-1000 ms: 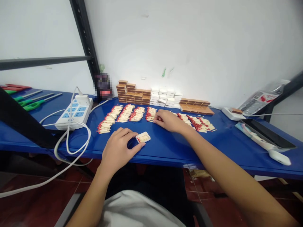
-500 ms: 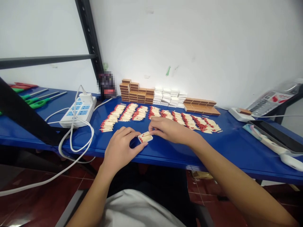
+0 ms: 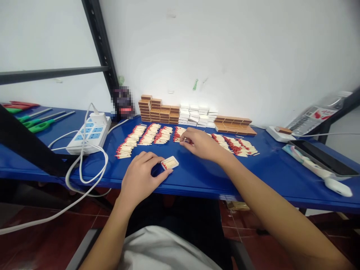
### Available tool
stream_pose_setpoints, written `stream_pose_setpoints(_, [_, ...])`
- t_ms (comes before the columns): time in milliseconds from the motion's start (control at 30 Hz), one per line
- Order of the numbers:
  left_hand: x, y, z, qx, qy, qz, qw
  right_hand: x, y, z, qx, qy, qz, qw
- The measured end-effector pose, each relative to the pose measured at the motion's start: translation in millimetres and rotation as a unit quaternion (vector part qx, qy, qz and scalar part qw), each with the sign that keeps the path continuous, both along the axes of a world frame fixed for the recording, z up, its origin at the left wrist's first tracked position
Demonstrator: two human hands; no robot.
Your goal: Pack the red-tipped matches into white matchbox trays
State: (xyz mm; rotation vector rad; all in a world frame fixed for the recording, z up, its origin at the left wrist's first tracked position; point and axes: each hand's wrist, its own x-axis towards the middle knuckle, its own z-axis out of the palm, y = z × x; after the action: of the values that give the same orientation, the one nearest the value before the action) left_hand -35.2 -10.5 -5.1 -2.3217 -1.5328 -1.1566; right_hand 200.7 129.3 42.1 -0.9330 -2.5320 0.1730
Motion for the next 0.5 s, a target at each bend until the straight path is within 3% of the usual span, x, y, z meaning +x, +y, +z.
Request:
stream_pose_setpoints(167, [0.1, 0.5, 0.3, 0.001, 0.001, -0.001, 1.0, 3.9, 21.6, -12.2, 0.0, -0.035, -0.026, 0.999])
stream_pose_setpoints(500, [-0.7, 0.2, -0.4, 0.0, -0.001, -0.002, 1.0, 0.2, 26.0, -15.6, -0.016, -0.048, -0.002, 0.999])
